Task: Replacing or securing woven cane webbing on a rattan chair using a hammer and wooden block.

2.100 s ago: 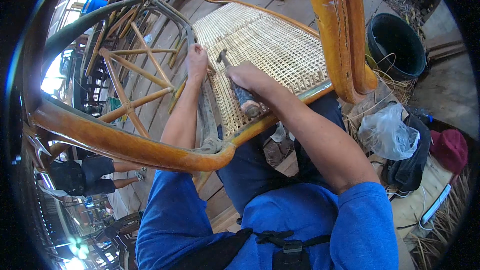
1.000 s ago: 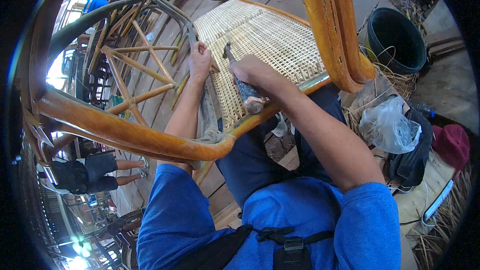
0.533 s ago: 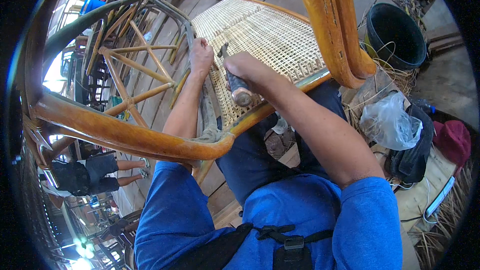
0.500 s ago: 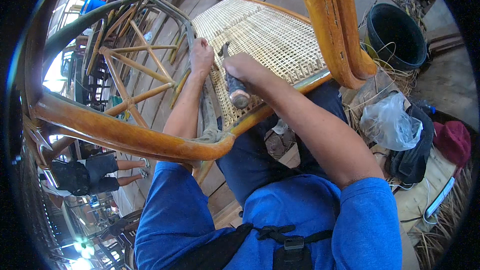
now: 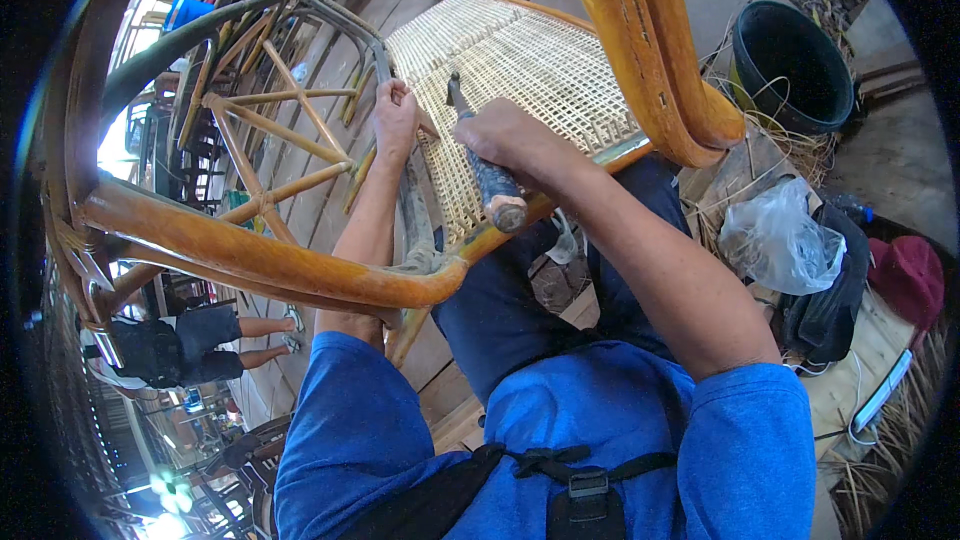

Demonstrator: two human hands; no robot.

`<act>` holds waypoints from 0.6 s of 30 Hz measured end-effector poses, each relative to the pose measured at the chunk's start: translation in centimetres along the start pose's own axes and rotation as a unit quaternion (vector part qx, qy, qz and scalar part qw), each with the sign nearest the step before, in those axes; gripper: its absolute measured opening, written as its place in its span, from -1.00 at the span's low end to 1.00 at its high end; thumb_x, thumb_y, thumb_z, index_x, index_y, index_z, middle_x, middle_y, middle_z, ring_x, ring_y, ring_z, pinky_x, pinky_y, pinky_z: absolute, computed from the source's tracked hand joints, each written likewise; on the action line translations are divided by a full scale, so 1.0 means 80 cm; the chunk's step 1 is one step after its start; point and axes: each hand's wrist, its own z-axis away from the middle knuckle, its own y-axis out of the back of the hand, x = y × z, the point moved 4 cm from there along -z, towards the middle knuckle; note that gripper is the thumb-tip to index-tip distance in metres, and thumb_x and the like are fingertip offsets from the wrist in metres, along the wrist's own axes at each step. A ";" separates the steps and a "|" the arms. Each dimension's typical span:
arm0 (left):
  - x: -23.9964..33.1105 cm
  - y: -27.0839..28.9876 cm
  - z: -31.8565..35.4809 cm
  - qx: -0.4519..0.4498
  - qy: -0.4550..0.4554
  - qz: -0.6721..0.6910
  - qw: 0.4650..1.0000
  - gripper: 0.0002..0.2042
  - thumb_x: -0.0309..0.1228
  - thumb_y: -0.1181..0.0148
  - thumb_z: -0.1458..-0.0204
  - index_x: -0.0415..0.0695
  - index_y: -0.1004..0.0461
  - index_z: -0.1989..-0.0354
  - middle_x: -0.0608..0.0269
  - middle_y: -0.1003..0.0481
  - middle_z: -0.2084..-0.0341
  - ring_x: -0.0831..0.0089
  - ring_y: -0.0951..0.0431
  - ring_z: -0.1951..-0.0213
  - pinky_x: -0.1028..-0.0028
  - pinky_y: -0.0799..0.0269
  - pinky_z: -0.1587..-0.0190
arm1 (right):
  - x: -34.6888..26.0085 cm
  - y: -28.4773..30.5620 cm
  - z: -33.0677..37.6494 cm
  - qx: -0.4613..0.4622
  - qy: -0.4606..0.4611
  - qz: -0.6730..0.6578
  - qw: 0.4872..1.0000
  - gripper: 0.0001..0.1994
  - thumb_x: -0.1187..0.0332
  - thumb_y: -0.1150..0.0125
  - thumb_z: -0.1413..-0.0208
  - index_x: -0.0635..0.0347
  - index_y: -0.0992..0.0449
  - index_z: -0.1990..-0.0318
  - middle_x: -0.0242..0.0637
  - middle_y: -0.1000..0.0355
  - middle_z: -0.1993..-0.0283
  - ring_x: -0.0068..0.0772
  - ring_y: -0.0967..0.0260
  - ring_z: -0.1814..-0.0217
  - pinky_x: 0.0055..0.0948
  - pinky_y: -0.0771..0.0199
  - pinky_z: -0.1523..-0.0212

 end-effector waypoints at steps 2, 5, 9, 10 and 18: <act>0.011 -0.005 0.005 0.028 -0.021 -0.004 0.999 -0.84 -0.51 -0.01 0.09 -0.20 -0.35 0.29 0.15 -0.38 0.55 0.34 -0.43 0.51 0.38 -0.36 0.36 | 0.021 -0.004 0.004 0.035 -0.115 -0.127 0.985 -0.58 0.20 -0.03 0.04 0.56 -0.44 0.36 0.10 -0.43 0.48 -0.10 -0.43 0.50 -0.27 -0.37 0.48; 0.022 -0.008 0.007 0.017 -0.009 -0.035 0.999 -0.83 -0.51 -0.02 0.11 -0.18 -0.35 0.29 0.11 -0.38 0.54 0.28 -0.42 0.52 0.34 -0.36 0.37 | 0.023 -0.006 -0.003 0.018 -0.058 -0.098 0.993 -0.59 0.21 -0.02 0.04 0.56 -0.43 0.37 0.10 -0.43 0.46 -0.09 -0.44 0.50 -0.28 -0.37 0.48; 0.000 0.015 0.009 0.079 -0.027 -0.077 0.994 -0.82 -0.50 -0.01 0.12 -0.18 -0.34 0.29 0.02 -0.40 0.48 0.12 -0.45 0.46 0.27 -0.36 0.33 | -0.021 -0.006 0.008 0.047 0.085 -0.039 0.995 -0.64 0.22 0.01 -0.01 0.48 -0.44 0.38 -0.02 -0.37 0.56 -0.14 -0.39 0.56 -0.25 -0.35 0.50; -0.004 0.007 0.007 0.095 -0.022 -0.072 0.993 -0.82 -0.50 -0.01 0.12 -0.18 -0.34 0.29 0.02 -0.40 0.48 0.12 -0.45 0.46 0.27 -0.36 0.33 | -0.035 0.004 0.018 0.074 0.243 0.081 0.964 -0.66 0.24 0.03 -0.03 0.45 -0.43 0.39 -0.06 -0.34 0.59 -0.16 -0.37 0.58 -0.23 -0.34 0.50; -0.004 0.001 0.015 0.065 -0.032 -0.030 0.997 -0.83 -0.48 0.01 0.10 -0.19 -0.33 0.29 -0.03 -0.39 0.54 0.08 -0.44 0.44 0.23 -0.35 0.33 | -0.021 -0.014 0.023 0.067 -0.176 -0.289 0.939 -0.73 0.26 0.03 -0.10 0.29 -0.40 0.48 -0.35 -0.35 0.60 -0.55 -0.27 0.70 -0.52 -0.26 0.72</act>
